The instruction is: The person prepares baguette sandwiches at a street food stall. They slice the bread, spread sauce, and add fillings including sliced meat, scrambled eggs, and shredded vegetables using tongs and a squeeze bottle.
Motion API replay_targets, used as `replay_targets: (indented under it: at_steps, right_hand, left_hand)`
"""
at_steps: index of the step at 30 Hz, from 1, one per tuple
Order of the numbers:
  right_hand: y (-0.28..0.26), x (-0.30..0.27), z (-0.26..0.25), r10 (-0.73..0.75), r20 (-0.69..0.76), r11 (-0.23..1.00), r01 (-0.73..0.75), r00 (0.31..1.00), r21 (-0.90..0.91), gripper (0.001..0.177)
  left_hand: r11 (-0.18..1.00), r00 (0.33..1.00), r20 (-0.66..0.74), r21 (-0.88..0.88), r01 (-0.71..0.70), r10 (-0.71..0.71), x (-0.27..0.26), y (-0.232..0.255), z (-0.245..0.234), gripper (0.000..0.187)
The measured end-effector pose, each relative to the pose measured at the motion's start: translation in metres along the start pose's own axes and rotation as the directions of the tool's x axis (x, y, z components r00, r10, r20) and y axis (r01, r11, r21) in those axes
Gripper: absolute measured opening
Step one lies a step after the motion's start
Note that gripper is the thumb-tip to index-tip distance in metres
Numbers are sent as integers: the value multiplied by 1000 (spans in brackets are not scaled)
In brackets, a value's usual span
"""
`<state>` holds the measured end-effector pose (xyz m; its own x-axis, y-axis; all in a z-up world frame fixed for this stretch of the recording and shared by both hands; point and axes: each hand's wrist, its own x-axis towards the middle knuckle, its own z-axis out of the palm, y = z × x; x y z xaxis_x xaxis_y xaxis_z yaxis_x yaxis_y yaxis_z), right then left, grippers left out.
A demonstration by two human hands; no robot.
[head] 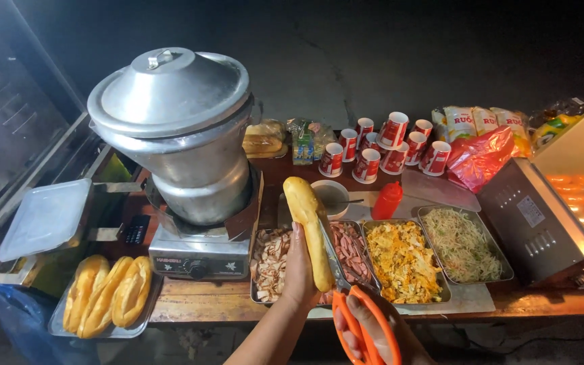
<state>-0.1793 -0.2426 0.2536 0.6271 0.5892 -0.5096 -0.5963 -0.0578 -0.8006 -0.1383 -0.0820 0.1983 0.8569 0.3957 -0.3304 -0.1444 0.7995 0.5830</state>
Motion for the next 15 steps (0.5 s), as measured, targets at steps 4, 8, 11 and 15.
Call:
replay_targets:
  at_steps: [4, 8, 11, 15]
  right_hand:
    - [48, 50, -57, -72, 143, 993, 58, 987, 100, 73]
    - [12, 27, -37, -140, 126, 987, 149, 982, -66, 63]
    - [4, 4, -11, 8, -26, 999, -7, 1000, 41, 66]
    - [14, -19, 2, 51, -82, 994, -42, 995, 103, 56]
  left_hand:
    - [912, 998, 44, 405, -63, 50, -15, 12, -5, 62]
    - [821, 947, 319, 534, -203, 27, -11, -11, -39, 60]
    - [755, 948, 317, 629, -188, -27, -21, 2, -40, 69]
    - [951, 941, 338, 283, -120, 18, -19, 32, -21, 72]
